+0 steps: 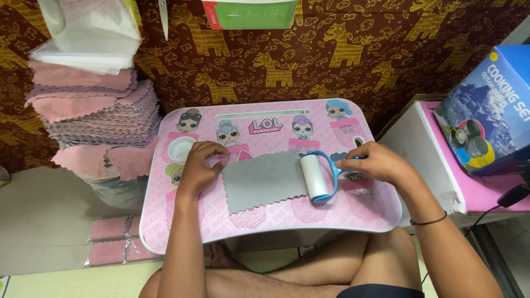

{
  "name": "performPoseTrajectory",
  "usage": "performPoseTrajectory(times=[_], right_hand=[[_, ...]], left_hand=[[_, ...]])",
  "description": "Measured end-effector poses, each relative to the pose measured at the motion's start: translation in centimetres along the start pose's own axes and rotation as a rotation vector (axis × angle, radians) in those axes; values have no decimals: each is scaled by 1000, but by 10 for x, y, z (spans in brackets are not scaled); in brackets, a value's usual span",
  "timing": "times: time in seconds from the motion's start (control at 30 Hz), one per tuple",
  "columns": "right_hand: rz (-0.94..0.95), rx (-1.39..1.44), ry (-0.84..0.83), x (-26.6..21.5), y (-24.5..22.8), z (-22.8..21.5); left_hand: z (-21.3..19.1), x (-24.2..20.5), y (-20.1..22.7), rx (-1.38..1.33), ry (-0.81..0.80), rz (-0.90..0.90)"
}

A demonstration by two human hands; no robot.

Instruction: The person uses a lint roller to clean small pieces of fabric on a small table, then places the fabric into a clear plastic bag.

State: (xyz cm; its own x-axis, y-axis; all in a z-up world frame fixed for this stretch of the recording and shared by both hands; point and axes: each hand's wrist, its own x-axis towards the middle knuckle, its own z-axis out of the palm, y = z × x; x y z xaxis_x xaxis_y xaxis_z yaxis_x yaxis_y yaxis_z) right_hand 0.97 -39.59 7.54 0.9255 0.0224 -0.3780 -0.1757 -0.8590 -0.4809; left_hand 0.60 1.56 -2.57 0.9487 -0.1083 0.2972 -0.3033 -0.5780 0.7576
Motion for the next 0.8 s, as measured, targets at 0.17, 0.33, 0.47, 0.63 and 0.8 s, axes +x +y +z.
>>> performPoseTrajectory(times=[0.17, 0.33, 0.47, 0.63, 0.8], right_hand=[[-24, -25, -9, -4, -7, 7], [-102, -52, -71, 2, -36, 28], [-215, -61, -146, 4, -71, 59], [-291, -30, -206, -4, -108, 95], [-293, 14, -238, -8, -120, 104]], left_hand=[[1, -1, -1, 6, 14, 9], [0, -2, 3, -6, 8, -24], [0, -1, 3, -7, 12, -28], [2, 1, -3, -14, 16, -19], [0, 1, 1, -41, 27, -39]])
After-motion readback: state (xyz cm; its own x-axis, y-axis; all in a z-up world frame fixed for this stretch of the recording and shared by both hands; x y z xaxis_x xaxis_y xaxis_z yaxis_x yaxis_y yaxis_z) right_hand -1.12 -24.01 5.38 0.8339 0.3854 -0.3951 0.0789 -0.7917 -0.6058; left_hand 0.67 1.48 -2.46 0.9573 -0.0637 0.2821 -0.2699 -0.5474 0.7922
